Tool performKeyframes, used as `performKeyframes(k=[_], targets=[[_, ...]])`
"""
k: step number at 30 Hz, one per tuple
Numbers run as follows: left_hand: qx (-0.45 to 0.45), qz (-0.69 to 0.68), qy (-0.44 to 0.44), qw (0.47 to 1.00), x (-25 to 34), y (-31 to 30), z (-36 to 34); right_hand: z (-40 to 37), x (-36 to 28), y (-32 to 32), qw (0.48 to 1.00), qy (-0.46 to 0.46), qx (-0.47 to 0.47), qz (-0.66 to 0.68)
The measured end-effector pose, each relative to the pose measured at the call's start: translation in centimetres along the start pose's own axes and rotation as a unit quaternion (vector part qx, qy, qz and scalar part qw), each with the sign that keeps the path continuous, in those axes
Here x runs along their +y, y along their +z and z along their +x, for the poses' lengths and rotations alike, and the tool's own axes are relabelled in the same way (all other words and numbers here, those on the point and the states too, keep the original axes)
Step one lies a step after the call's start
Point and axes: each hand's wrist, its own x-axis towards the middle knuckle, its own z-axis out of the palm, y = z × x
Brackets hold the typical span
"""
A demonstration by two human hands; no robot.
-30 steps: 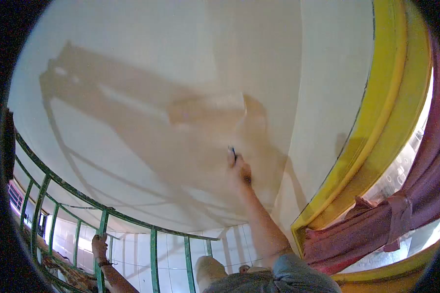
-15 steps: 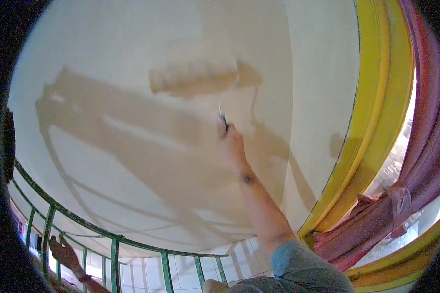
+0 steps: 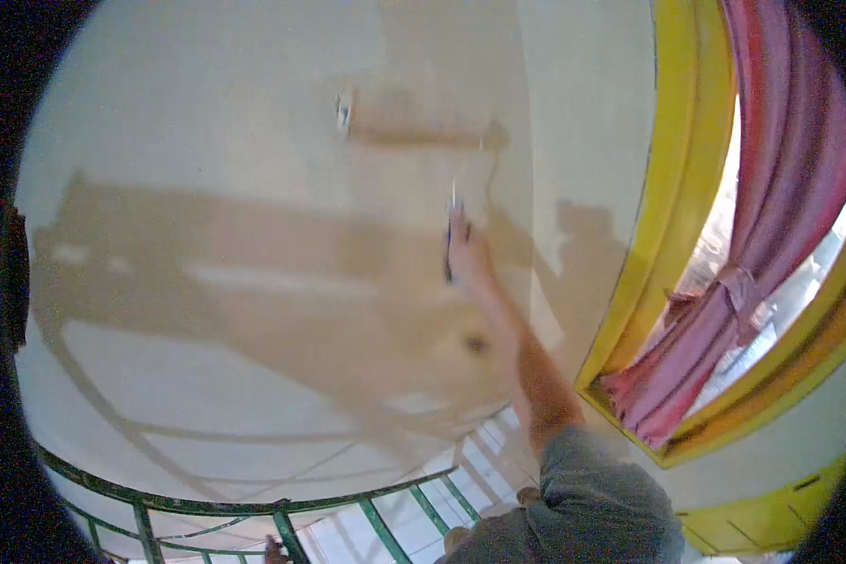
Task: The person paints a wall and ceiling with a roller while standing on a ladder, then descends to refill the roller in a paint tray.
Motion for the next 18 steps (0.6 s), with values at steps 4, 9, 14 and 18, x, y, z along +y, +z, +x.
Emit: performKeyframes(k=[4, 9, 14, 18], targets=[[-0.058, -0.126, -0.059, 0.989, 7.2, 6.1, -5.5, 2.8, -12.6, -2.4, 0.999, -0.043, 0.004, 0.011], [0.063, -0.001, -0.019, 0.998, 0.0, 5.6, 0.1, 3.6, -9.3, -4.5, 0.996, -0.049, -0.013, -0.076], [0.112, 0.066, 0.004, 0.992, 0.1, 4.9, 1.7, -2.0, 5.5, -6.0, 0.989, 0.015, -0.035, -0.146], [0.121, 0.099, -0.008, 0.988, 1.4, 5.8, 2.5, -2.4, 6.6, -7.4, 0.980, -0.100, -0.024, -0.167]])
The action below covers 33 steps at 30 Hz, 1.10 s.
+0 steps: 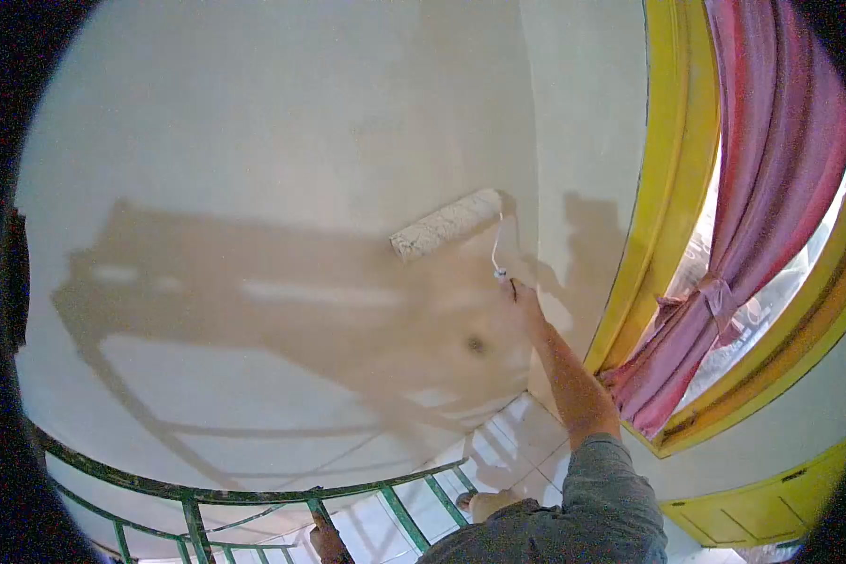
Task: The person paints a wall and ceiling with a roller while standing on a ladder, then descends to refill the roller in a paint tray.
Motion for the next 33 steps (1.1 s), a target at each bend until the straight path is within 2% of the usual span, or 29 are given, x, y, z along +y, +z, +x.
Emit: performKeyframes(k=[2, 5, 8, 12, 15, 17, 19, 21, 23, 25, 27, 29, 31, 32, 33], targets=[[-0.001, 0.021, -0.002, 1.000, 0.7, -0.3, 0.2, 1.6, -4.5, -2.1, 0.985, -0.047, 0.012, -0.167], [-0.009, 0.048, 0.001, 0.999, 2.6, 0.2, 1.0, 5.3, -13.1, -3.5, 0.978, -0.095, 0.035, -0.183], [-0.020, 0.081, -0.006, 0.996, 3.3, 0.2, 0.7, 8.5, -23.9, -4.2, 0.986, -0.071, 0.046, -0.147], [-0.028, 0.130, -0.033, 0.991, 3.1, -0.4, -0.7, 14.2, -34.0, -4.6, 0.980, -0.119, 0.061, -0.149], [-0.037, 0.180, -0.062, 0.981, 2.3, -1.8, -2.5, 15.2, -35.8, -4.1, 0.985, -0.123, 0.068, -0.105], [-0.040, 0.195, -0.076, 0.977, 3.0, -2.1, -4.1, 12.5, -33.8, -3.6, 0.988, -0.097, 0.058, -0.109], [0.038, 0.299, -0.028, 0.953, 7.0, -1.9, -6.6, 9.9, -29.5, -2.5, 0.991, -0.064, 0.047, -0.108], [0.175, 0.298, 0.186, 0.920, 9.4, -2.5, -8.3, 7.8, -22.9, -0.5, 0.991, -0.045, 0.040, -0.122], [0.247, 0.184, 0.327, 0.893, 15.0, -4.9, -9.6, 3.7, -19.7, 0.3, 0.989, -0.007, 0.027, -0.142], [0.325, 0.171, 0.387, 0.846, 20.9, -9.1, -11.9, 2.5, -19.8, 0.3, 0.990, 0.019, 0.021, -0.137], [0.436, 0.186, 0.419, 0.774, 25.1, -13.4, -14.4, 2.3, -21.6, -0.8, 0.992, 0.050, -0.012, -0.115], [0.511, 0.276, 0.373, 0.723, 26.7, -17.5, -14.7, 4.4, -25.2, -2.3, 0.990, 0.034, -0.026, -0.138], [0.499, 0.319, 0.253, 0.765, 26.5, -20.4, -13.7, 9.2, -27.2, -2.9, 0.981, -0.058, 0.035, -0.179], [0.504, 0.344, 0.218, 0.761, 23.4, -21.1, -11.0, 10.6, -29.9, -3.6, 0.983, -0.050, 0.042, -0.171], [0.507, 0.338, 0.216, 0.763, 24.3, -20.6, -11.9, 11.7, -33.2, -4.3, 0.985, -0.044, 0.047, -0.162]])
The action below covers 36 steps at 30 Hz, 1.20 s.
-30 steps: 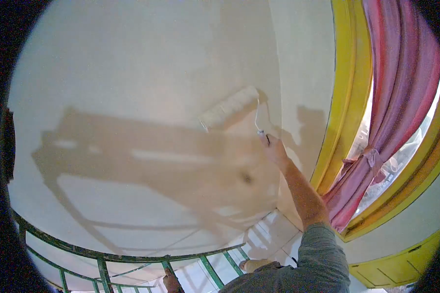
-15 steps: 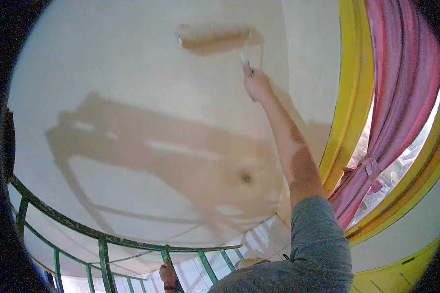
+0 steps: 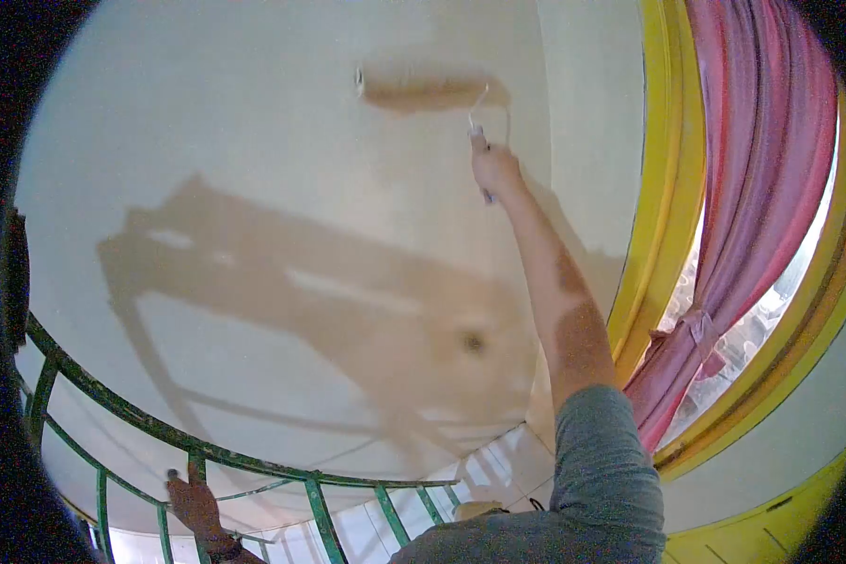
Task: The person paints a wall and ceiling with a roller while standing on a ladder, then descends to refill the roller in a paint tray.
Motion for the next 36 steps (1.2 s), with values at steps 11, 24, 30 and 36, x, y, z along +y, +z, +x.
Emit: performKeyframes(k=[11, 24, 30, 36], targets=[[-0.226, 0.034, -0.063, 0.972, 0.9, -0.7, 0.0, 5.5, -4.1, -1.0, 0.997, -0.012, 0.025, 0.073], [-0.098, 0.047, 0.080, 0.991, -0.4, 1.8, -0.8, 5.6, -1.9, -0.6, 0.993, -0.028, 0.063, 0.093], [-0.116, 0.041, 0.060, 0.991, -0.2, 1.4, -0.8, 9.8, -10.7, -6.9, 0.985, -0.020, 0.012, 0.171], [-0.109, 0.049, 0.040, 0.992, 0.1, 1.1, -1.0, 9.3, -2.8, -0.7, 0.989, -0.084, 0.103, 0.067]])
